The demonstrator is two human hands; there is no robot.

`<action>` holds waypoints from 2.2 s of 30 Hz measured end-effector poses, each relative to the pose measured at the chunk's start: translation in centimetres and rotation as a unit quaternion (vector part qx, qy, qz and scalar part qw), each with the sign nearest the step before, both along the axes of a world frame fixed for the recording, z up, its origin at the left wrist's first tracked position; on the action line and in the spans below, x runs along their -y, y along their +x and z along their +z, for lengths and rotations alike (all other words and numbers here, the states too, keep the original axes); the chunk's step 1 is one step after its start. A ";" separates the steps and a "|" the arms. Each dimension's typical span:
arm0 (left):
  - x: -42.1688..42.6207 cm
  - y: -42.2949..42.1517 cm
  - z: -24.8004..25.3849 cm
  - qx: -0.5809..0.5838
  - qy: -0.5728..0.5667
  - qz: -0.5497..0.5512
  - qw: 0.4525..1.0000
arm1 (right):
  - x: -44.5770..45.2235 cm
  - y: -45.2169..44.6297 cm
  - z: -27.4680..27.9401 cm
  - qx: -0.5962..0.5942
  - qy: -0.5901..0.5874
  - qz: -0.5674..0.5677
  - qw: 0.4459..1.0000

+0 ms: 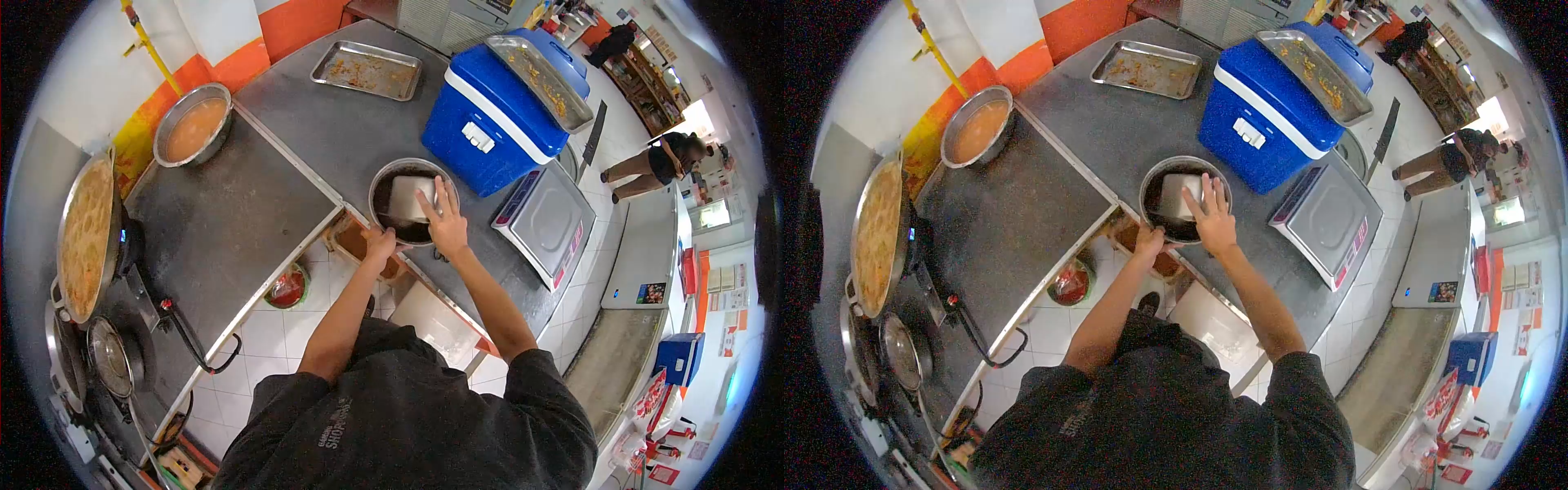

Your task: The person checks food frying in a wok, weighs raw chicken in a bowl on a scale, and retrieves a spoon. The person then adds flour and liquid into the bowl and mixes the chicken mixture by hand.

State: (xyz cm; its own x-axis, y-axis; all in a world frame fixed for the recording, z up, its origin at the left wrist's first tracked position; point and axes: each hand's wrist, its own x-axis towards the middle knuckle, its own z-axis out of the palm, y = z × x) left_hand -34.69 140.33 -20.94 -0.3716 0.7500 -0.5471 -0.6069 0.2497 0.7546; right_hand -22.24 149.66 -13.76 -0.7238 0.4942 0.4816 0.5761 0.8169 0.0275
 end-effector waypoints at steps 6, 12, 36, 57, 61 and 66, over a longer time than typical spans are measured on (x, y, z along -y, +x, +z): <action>0.3 0.5 6.1 -0.166 -0.016 -0.025 0.986 | -5.0 -0.5 -1.4 -0.005 -0.276 -0.097 0.956; 0.6 -0.4 6.5 -0.133 -0.014 -0.050 0.990 | -9.7 1.9 -0.4 -0.066 -0.609 -0.090 0.785; -15.1 23.7 14.3 -0.006 0.177 -0.364 0.914 | 23.0 36.4 -0.9 -0.605 -0.550 -0.449 0.361; -1.8 30.6 10.2 -0.184 -0.069 -0.148 0.969 | -3.8 50.1 -9.2 -0.449 -0.306 -0.369 0.754; 14.0 28.4 2.6 -0.113 -0.140 -0.043 0.983 | -18.0 49.1 -11.5 -0.416 -0.211 -0.266 0.844; 26.9 31.6 -1.4 -0.008 -0.326 0.006 0.945 | -22.7 48.2 -11.9 -0.294 -0.292 -0.293 0.862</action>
State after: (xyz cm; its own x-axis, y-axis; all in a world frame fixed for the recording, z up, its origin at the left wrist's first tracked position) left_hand -3.08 113.40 -22.32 -0.3890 0.2513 -0.8863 -0.6026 0.6583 0.4511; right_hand 25.97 172.34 -25.63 0.0154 0.9743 0.2249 0.6686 0.1572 -0.7268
